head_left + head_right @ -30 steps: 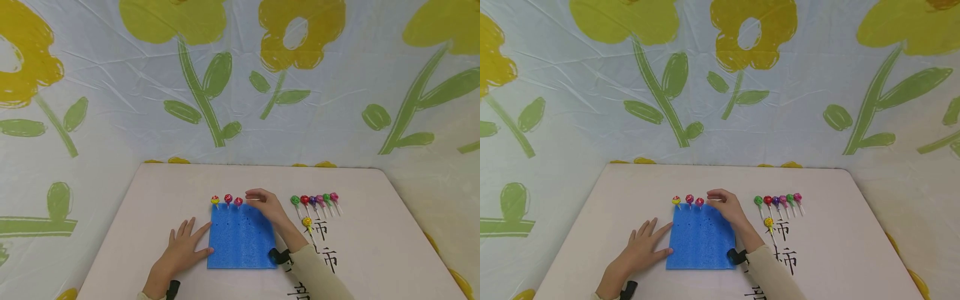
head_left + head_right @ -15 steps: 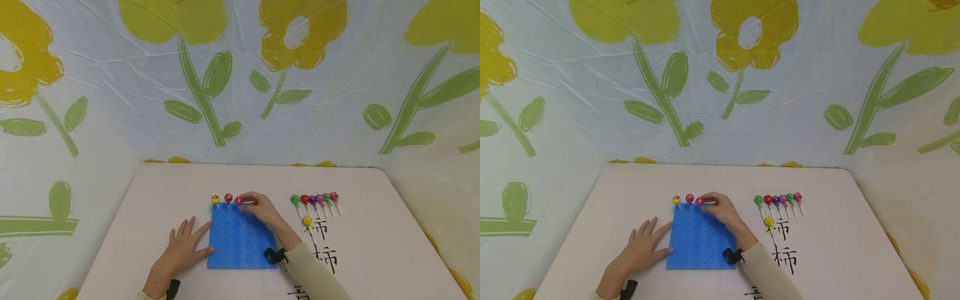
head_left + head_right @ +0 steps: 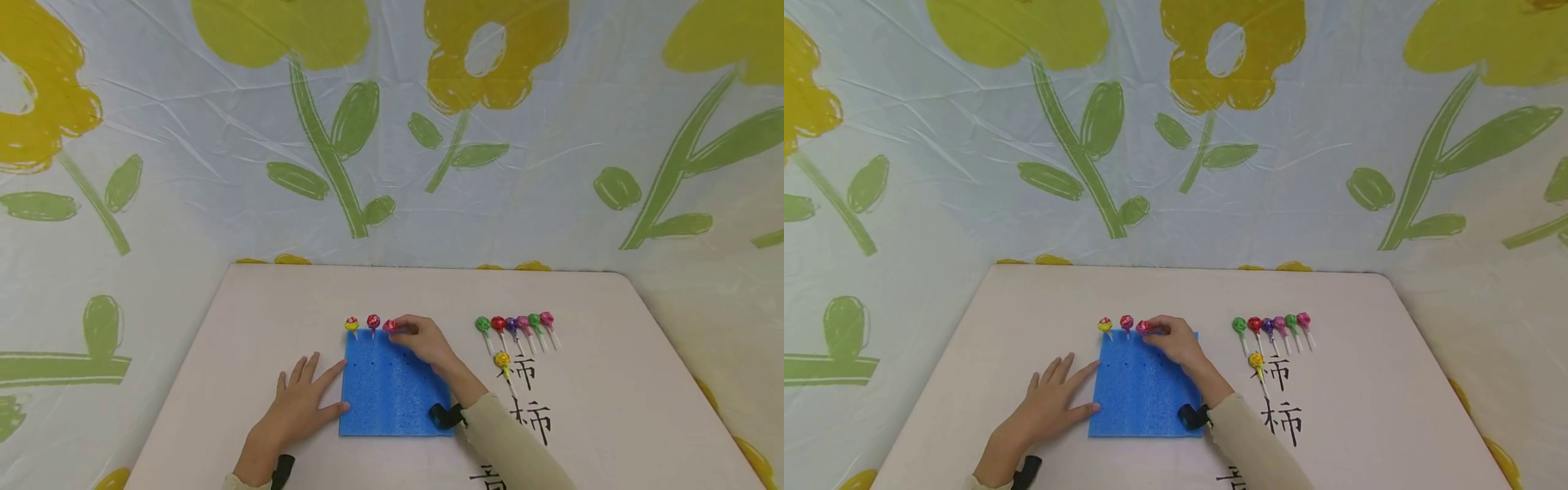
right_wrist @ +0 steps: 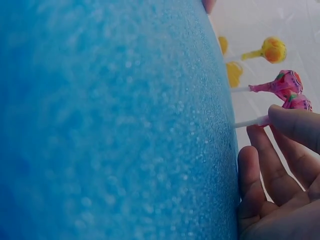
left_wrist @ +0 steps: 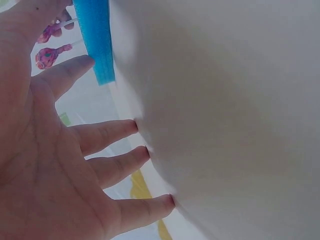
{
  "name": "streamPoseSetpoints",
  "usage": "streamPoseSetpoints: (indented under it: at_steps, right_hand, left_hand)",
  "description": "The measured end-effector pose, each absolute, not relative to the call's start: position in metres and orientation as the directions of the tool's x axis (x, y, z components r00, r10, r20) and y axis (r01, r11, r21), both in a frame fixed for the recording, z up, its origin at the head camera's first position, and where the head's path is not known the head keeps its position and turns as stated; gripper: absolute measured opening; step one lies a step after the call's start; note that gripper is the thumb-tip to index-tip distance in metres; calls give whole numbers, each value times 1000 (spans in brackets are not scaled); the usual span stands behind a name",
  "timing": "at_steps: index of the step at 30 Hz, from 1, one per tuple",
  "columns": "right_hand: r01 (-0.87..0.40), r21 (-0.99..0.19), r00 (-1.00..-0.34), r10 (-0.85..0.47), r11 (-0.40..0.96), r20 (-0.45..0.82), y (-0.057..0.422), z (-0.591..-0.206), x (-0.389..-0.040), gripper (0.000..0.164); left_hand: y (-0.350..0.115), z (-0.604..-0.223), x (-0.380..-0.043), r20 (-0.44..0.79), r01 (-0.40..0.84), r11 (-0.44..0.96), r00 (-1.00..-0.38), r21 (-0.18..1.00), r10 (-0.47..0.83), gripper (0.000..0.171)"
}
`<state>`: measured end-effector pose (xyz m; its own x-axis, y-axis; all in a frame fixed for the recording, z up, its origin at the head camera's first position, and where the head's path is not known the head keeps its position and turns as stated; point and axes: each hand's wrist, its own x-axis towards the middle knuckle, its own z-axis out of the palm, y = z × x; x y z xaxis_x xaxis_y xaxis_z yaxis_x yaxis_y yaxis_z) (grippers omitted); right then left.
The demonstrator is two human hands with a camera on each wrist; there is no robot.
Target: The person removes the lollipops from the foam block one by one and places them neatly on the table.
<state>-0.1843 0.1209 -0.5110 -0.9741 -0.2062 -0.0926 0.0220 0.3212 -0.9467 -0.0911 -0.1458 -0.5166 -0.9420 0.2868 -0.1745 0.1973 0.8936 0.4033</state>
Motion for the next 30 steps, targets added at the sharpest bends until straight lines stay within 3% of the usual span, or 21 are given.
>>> streamPoseSetpoints:
  at_steps: [14,30]
  right_hand:
    - [16,-955,-973,-216,296,-83,121,-512,-184,14]
    - [16,-984,-967,-249,180,-61,135,-499,-181,21]
  left_hand:
    - [-144,-512,-90,-185,185,896,-943,403,278,76]
    - [-144,-511,-89,-186,189,890,-940,415,286,75]
